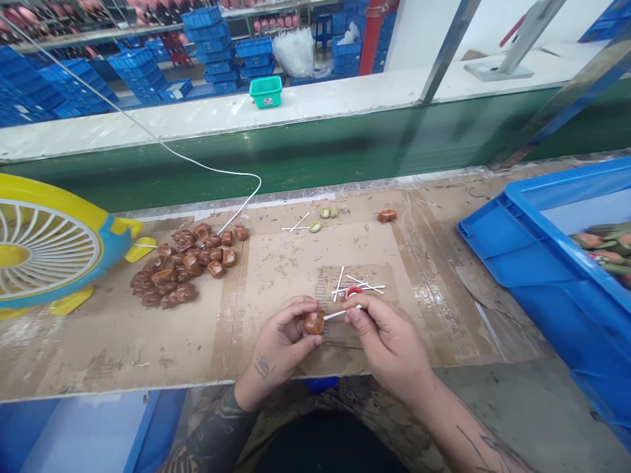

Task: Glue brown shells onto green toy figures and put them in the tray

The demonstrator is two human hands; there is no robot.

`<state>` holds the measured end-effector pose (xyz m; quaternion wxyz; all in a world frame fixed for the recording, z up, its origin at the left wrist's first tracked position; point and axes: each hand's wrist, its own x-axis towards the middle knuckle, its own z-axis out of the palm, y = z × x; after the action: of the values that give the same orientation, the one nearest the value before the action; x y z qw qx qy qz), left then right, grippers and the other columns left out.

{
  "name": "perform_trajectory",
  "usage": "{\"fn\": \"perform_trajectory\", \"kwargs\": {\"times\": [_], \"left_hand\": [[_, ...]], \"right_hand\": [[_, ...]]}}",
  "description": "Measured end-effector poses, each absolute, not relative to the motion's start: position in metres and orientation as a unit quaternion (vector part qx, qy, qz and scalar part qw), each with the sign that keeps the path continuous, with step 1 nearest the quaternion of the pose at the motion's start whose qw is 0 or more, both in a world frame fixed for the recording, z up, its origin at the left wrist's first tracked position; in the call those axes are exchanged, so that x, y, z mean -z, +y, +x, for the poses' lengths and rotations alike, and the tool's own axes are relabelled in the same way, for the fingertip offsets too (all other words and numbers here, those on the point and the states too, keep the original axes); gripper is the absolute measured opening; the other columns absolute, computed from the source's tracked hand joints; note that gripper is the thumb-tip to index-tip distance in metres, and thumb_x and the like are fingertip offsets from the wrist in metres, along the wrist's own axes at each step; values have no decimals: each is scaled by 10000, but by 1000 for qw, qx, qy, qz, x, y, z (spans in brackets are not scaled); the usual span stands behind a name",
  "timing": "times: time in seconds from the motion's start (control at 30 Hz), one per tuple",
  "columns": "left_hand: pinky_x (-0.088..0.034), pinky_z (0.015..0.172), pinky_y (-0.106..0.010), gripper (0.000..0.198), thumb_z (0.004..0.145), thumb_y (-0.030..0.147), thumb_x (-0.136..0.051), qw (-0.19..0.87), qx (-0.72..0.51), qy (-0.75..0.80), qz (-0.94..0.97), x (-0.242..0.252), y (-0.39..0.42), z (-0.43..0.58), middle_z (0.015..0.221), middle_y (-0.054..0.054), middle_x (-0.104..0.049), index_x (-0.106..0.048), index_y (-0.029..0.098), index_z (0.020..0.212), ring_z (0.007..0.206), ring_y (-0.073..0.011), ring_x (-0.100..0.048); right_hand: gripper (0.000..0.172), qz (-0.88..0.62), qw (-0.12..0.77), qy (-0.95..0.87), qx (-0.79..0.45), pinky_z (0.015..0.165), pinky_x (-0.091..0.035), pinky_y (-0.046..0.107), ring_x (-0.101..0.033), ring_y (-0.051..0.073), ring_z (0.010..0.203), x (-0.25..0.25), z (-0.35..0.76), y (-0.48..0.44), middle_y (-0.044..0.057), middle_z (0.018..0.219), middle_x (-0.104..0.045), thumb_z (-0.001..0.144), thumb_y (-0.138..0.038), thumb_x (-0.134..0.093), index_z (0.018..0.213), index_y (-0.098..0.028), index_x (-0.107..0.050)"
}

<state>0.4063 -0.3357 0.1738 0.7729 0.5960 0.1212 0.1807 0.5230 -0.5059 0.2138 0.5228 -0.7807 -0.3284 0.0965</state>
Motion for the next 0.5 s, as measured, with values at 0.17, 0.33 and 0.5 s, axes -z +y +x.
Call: {"fn": "perform_trajectory", "kwargs": {"times": [0.17,0.33,0.5], "left_hand": [[-553,776,-269,421,740,144,-869,796,-168,138,564,-173,-335,407,1237,-102,-606,-785,241,1142,1036,-205,-642],[-551,804,-267,443,758,153,-874,819,-150,164,529,-174,-338,405,1131,-81,-659,-709,210,1166,962,-169,-651],[-539,899,-274,359,759,137,-884,834,-175,152,502,-176,-339,405,1158,-66,-695,-653,209,1025,1042,-163,-668]], "right_hand": [[236,-839,474,-265,-35,742,-498,326,-687,203,798,-211,546,-514,19,863,-735,1035,-431,-547,990,-243,-682],[238,-864,403,-300,-37,761,-489,348,-702,228,850,-204,557,-513,32,935,-762,1022,-406,-519,986,-234,-681],[235,-863,403,-305,-20,757,-487,339,-700,218,848,-204,554,-514,25,938,-762,1032,-400,-514,983,-239,-679]]}}
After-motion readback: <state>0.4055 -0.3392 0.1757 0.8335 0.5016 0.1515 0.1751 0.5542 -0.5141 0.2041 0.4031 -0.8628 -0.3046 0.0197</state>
